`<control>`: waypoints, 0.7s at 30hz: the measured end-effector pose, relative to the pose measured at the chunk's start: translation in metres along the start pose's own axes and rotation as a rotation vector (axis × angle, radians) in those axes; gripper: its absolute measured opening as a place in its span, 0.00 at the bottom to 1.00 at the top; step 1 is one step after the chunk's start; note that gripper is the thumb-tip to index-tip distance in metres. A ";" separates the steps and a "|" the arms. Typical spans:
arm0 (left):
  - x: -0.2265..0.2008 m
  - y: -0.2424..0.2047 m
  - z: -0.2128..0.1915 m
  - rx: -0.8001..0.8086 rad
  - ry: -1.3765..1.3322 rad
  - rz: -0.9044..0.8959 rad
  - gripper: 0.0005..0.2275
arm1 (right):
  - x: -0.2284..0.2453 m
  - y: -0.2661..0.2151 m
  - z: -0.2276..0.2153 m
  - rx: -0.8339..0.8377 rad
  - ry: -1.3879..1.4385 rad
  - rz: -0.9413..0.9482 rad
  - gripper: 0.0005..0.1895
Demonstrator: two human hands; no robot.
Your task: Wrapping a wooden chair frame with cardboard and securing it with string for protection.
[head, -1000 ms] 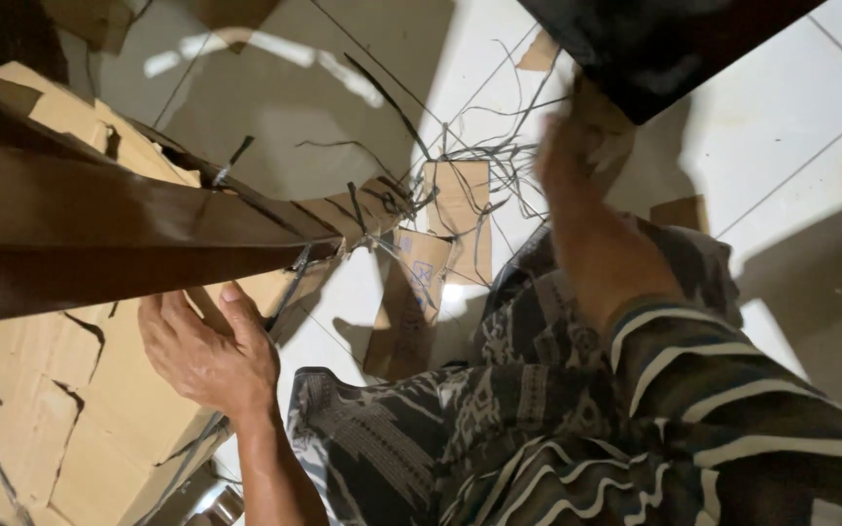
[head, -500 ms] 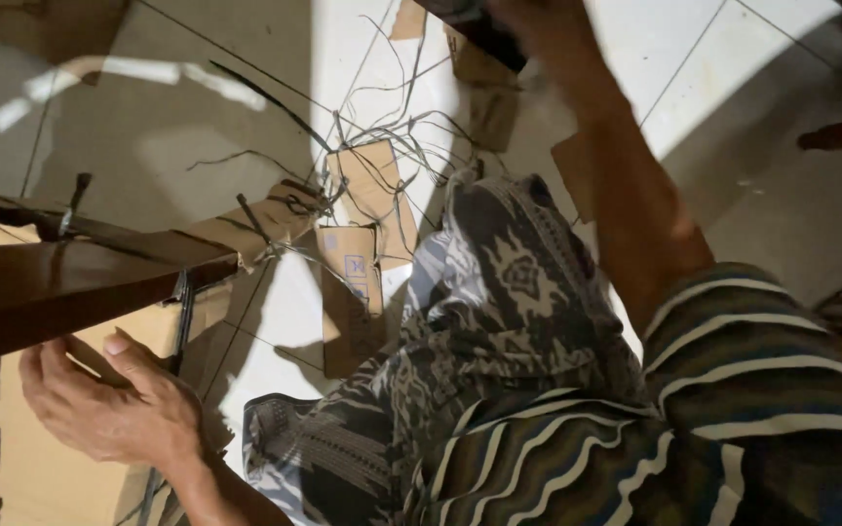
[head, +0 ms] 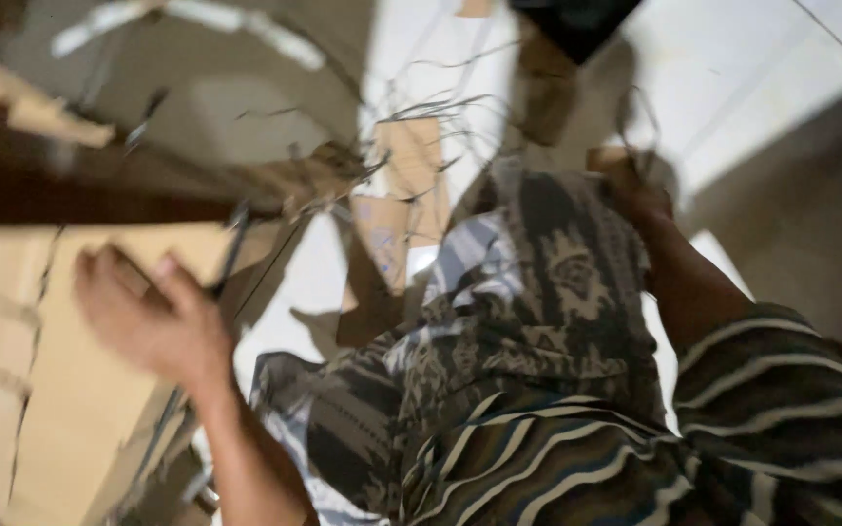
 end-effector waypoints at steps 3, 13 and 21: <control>0.008 -0.011 0.003 -0.017 -0.032 0.012 0.20 | 0.000 0.111 0.022 -0.018 -0.454 -0.319 0.18; -0.033 -0.188 0.166 0.644 -0.500 0.136 0.05 | 0.179 -0.135 -0.034 -0.123 -0.264 -1.047 0.14; 0.039 -0.239 0.260 1.201 -0.292 -0.892 0.33 | 0.215 -0.326 -0.024 0.016 0.302 -1.116 0.11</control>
Point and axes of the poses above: each hand's wrist, its own y-axis towards the middle knuckle, its own z-axis out of the palm, x = y × z, the point moved 4 cm from there along y, towards the middle knuckle, and after that the axes turned 9 degrees about x, right-handed, at the moved point
